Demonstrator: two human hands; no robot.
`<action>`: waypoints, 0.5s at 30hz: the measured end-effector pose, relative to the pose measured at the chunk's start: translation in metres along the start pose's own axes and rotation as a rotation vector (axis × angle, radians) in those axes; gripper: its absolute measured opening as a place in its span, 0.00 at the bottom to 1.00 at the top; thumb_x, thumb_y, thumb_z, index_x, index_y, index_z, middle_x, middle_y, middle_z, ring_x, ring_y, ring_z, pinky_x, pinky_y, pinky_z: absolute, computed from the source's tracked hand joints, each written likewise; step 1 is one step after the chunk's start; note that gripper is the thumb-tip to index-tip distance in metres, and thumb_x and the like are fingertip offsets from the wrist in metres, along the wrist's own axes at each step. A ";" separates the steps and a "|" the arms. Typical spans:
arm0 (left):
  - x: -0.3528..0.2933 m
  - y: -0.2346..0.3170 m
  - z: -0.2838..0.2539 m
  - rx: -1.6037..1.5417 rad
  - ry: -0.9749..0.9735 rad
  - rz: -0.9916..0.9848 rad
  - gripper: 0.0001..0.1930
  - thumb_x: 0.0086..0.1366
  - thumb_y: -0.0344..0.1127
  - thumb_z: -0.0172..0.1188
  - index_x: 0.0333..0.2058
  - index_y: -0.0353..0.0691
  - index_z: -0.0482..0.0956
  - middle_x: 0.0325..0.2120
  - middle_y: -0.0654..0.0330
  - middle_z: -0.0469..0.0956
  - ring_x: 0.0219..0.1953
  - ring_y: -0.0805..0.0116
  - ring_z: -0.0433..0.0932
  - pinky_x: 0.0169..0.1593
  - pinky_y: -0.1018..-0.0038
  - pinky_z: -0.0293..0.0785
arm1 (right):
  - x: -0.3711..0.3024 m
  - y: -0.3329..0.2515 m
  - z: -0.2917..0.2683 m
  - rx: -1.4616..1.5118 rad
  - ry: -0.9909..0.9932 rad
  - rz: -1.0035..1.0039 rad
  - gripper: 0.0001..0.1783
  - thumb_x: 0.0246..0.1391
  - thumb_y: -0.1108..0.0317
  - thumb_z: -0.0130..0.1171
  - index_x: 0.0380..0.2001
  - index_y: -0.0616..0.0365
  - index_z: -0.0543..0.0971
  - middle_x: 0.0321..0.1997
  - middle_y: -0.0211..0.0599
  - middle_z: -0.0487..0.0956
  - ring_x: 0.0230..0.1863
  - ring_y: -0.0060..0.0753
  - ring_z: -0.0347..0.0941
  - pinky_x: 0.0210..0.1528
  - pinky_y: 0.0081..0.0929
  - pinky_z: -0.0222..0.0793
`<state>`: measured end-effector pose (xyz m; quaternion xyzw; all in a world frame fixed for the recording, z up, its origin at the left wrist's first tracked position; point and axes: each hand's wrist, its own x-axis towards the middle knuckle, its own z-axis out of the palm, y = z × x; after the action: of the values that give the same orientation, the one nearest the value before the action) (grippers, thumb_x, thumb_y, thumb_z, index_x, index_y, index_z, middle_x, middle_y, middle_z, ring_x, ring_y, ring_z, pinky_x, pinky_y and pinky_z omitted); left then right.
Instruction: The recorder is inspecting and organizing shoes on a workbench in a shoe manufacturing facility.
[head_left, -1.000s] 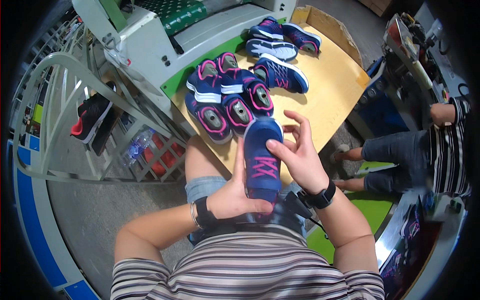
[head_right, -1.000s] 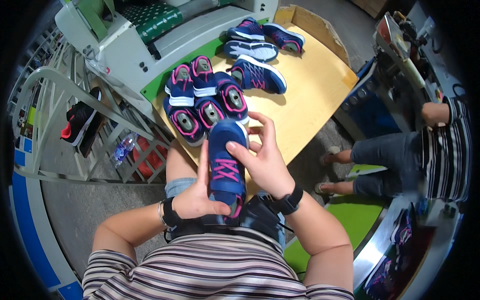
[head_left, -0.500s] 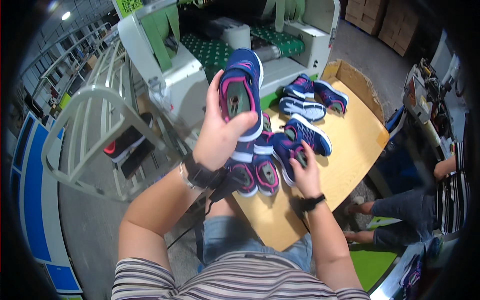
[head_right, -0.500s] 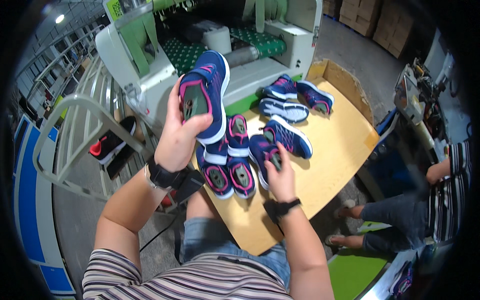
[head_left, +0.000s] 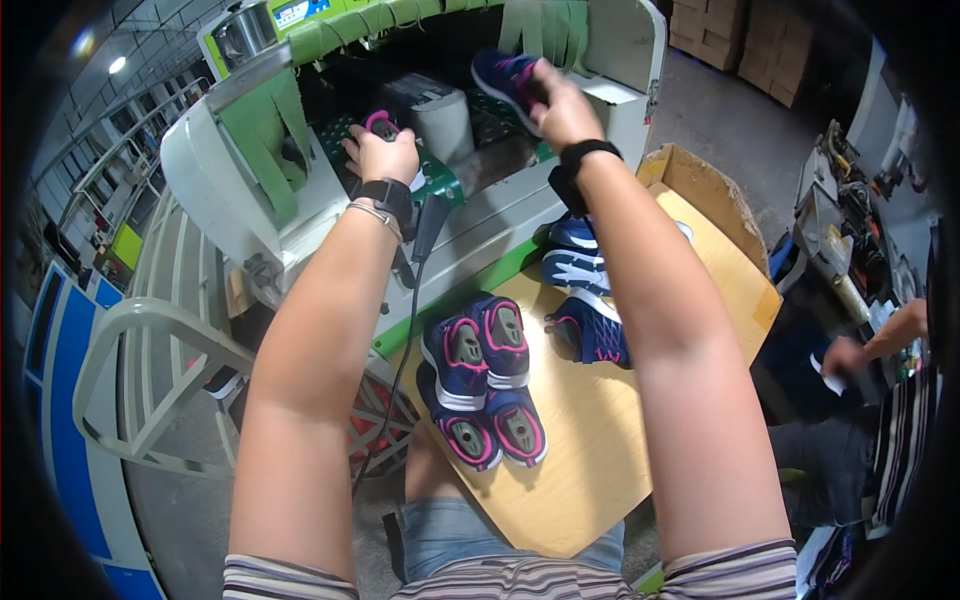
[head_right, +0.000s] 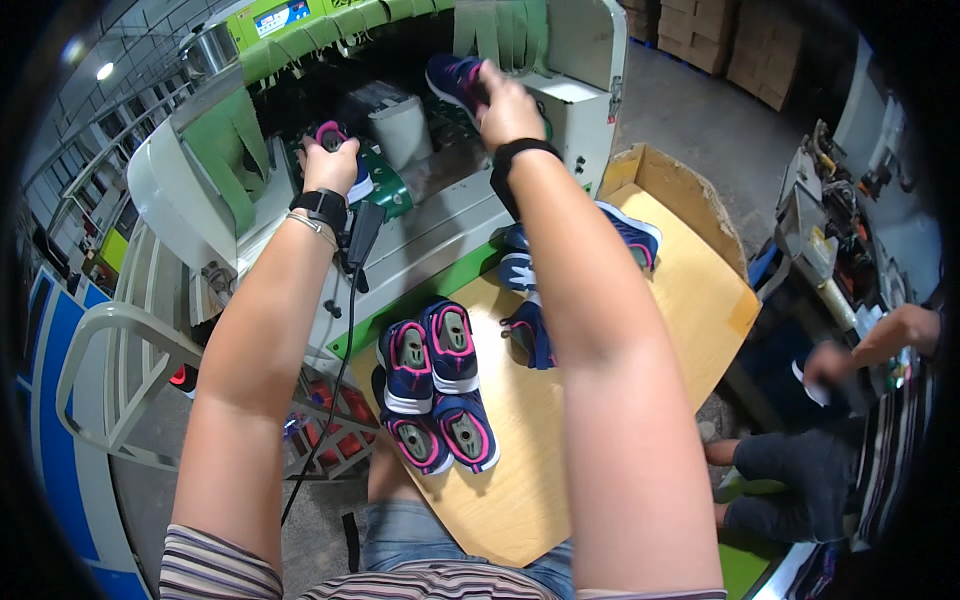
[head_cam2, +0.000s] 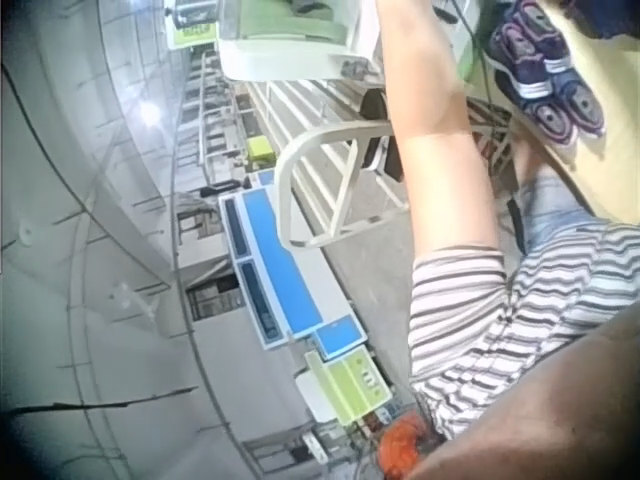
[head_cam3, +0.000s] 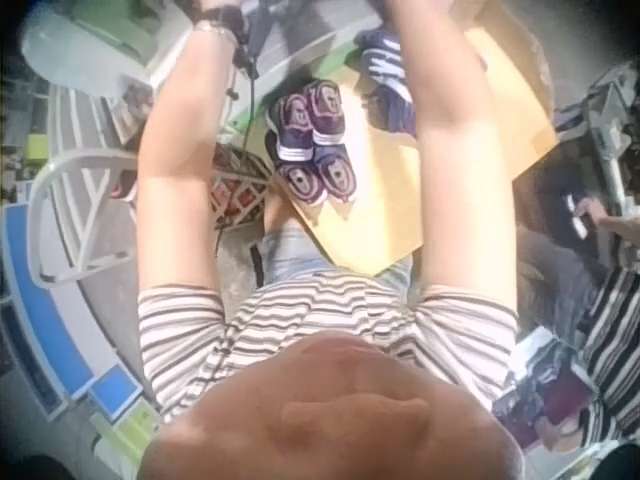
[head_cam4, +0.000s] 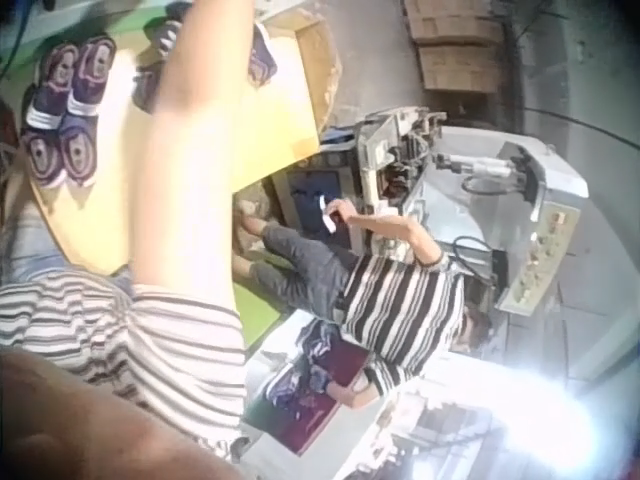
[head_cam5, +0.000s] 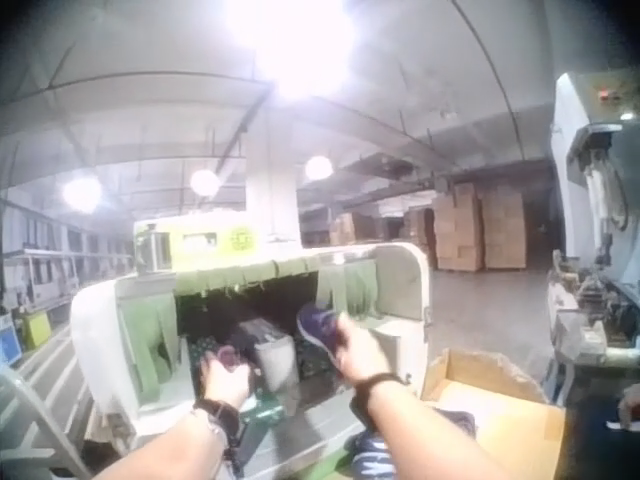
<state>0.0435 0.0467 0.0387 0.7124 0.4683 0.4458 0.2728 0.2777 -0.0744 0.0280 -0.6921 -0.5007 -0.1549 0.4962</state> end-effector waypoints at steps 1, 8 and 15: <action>-0.002 -0.007 -0.007 -0.055 0.003 -0.098 0.51 0.60 0.50 0.65 0.70 0.30 0.44 0.71 0.32 0.39 0.73 0.33 0.42 0.73 0.53 0.46 | -0.013 -0.019 0.024 -0.217 -0.214 0.212 0.50 0.48 0.80 0.64 0.71 0.31 0.59 0.77 0.56 0.50 0.69 0.60 0.63 0.66 0.37 0.64; -0.180 -0.015 -0.100 -0.291 -0.473 0.373 0.42 0.64 0.35 0.63 0.71 0.36 0.49 0.72 0.39 0.40 0.74 0.51 0.45 0.72 0.63 0.45 | -0.190 -0.072 -0.039 0.086 -0.597 0.070 0.28 0.58 0.65 0.61 0.62 0.53 0.72 0.65 0.68 0.66 0.70 0.57 0.61 0.66 0.38 0.62; -0.278 -0.086 -0.159 -0.099 -0.628 0.233 0.26 0.63 0.25 0.58 0.61 0.37 0.70 0.69 0.50 0.53 0.68 0.56 0.59 0.64 0.67 0.63 | -0.362 0.003 -0.117 -0.223 -0.172 0.425 0.39 0.43 0.60 0.76 0.57 0.62 0.71 0.60 0.55 0.71 0.62 0.53 0.67 0.64 0.40 0.64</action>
<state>-0.1801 -0.1756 -0.0636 0.8496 0.2548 0.2548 0.3852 0.1499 -0.3683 -0.1776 -0.8430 -0.3642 -0.0418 0.3936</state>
